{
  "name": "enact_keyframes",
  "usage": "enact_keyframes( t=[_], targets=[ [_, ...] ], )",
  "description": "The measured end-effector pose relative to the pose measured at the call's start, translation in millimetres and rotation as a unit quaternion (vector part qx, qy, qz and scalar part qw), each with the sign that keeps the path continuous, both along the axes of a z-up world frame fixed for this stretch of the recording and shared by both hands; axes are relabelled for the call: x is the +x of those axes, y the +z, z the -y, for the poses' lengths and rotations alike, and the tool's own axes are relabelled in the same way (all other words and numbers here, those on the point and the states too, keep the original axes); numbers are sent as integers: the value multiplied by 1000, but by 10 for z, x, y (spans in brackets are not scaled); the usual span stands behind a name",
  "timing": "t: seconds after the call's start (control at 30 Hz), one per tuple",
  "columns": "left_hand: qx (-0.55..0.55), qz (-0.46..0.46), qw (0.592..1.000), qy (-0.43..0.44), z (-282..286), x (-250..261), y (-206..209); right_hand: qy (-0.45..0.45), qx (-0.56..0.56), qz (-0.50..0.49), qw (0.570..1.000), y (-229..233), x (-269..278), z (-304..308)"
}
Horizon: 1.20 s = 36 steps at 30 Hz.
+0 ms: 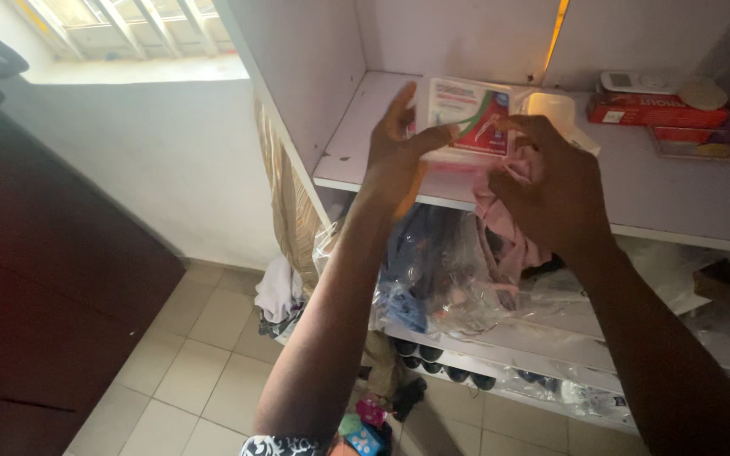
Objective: The person wipes a white shelf with a pink cloth, then picks up various small items from the floor and places them on the shelf. The person wipes the shelf surface and the items, including a digital scale, boxes, and bottles, before arranging them.
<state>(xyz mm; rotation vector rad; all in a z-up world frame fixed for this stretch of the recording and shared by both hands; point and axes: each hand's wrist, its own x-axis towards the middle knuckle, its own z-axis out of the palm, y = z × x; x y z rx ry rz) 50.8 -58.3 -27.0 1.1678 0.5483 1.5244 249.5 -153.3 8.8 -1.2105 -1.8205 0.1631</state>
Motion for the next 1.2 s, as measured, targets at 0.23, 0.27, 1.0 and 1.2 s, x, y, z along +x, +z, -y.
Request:
enact_keyframes(
  t=[0.23,0.27,1.0,1.2],
  targets=[
    [-114,94,979,-142,127,-44,62,-24,5,63,998,169,153,-187],
    [-103,109,977,-153,150,-47,91,-31,42,74,996,179,233,-260],
    [10,75,997,-32,1080,1057,-134,11,273,7,962,-57,-82,335],
    [25,130,990,-56,1248,1230,-327,-104,173,-118,972,-362,493,-6]
  ],
)
